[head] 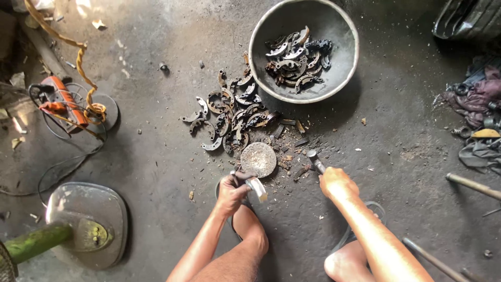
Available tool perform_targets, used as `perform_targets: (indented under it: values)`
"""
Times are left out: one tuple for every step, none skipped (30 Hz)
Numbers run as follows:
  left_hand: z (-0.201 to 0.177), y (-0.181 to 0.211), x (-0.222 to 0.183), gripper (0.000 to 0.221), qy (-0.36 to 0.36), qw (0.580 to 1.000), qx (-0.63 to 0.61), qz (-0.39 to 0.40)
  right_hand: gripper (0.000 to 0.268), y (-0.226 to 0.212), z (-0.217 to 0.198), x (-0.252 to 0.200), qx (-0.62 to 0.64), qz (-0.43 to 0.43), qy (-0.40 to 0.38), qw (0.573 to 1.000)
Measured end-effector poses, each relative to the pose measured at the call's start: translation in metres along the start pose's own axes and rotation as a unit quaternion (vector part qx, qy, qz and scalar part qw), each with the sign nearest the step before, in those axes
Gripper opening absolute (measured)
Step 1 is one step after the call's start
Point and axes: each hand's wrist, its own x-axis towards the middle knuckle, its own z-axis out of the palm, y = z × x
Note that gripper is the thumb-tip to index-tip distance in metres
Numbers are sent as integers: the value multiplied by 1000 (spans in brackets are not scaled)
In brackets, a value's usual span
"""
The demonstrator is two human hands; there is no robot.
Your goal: Removing old brake linings from motorcycle brake shoes using a hammer and a small metal anvil on the floor.
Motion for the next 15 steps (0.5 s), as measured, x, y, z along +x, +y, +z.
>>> perform_targets:
  values:
    - [1, 1, -2, 28, -3, 1000, 3, -1, 41, 0, 6, 6, 4, 1, -1, 1000]
    - [2, 0, -3, 28, -29, 999, -46, 1, 38, 1, 11, 12, 0, -1, -1, 1000]
    - [4, -1, -4, 28, -55, 994, -94, 2, 35, 2, 16, 19, -4, -3, -2, 1000]
    - [5, 0, -4, 28, -57, 994, -92, 2, 35, 1, 15, 16, -1, -2, -1, 1000]
    - [6, 1, -4, 28, -68, 992, -106, -9, 34, 0, 15, 14, -1, -2, 1, 1000]
    - [6, 2, -5, 29, -77, 989, -121, -19, 33, -2, 15, 11, -3, -5, 3, 1000]
    - [8, 5, -6, 29, -76, 990, -120, -18, 33, -3, 15, 10, -3, -6, 3, 1000]
    - [10, 9, -6, 30, -94, 987, -130, -15, 33, -3, 14, 9, -1, -8, 2, 1000]
    - [13, 12, -7, 31, -111, 984, -139, -12, 33, -2, 13, 8, 0, -10, 1, 1000]
    - [14, 13, -6, 31, -113, 984, -139, -11, 33, -3, 12, 7, 1, -9, 2, 1000]
    - [15, 14, -4, 31, -129, 982, -136, -1, 33, -3, 11, 6, 3, -10, 0, 1000]
    - [17, 14, -4, 32, -144, 981, -133, 9, 33, -4, 10, 5, 4, -10, -3, 1000]
    - [22, 21, -4, 32, -144, 980, -134, 10, 33, -2, 14, 9, 3, -11, -2, 1000]
    - [27, 27, -4, 29, -136, 986, -100, -7, 32, 0, 19, 13, 7, -15, 6, 1000]
    - [32, 33, -5, 26, -128, 989, -65, -25, 32, 1, 23, 16, 12, -20, 14, 1000]
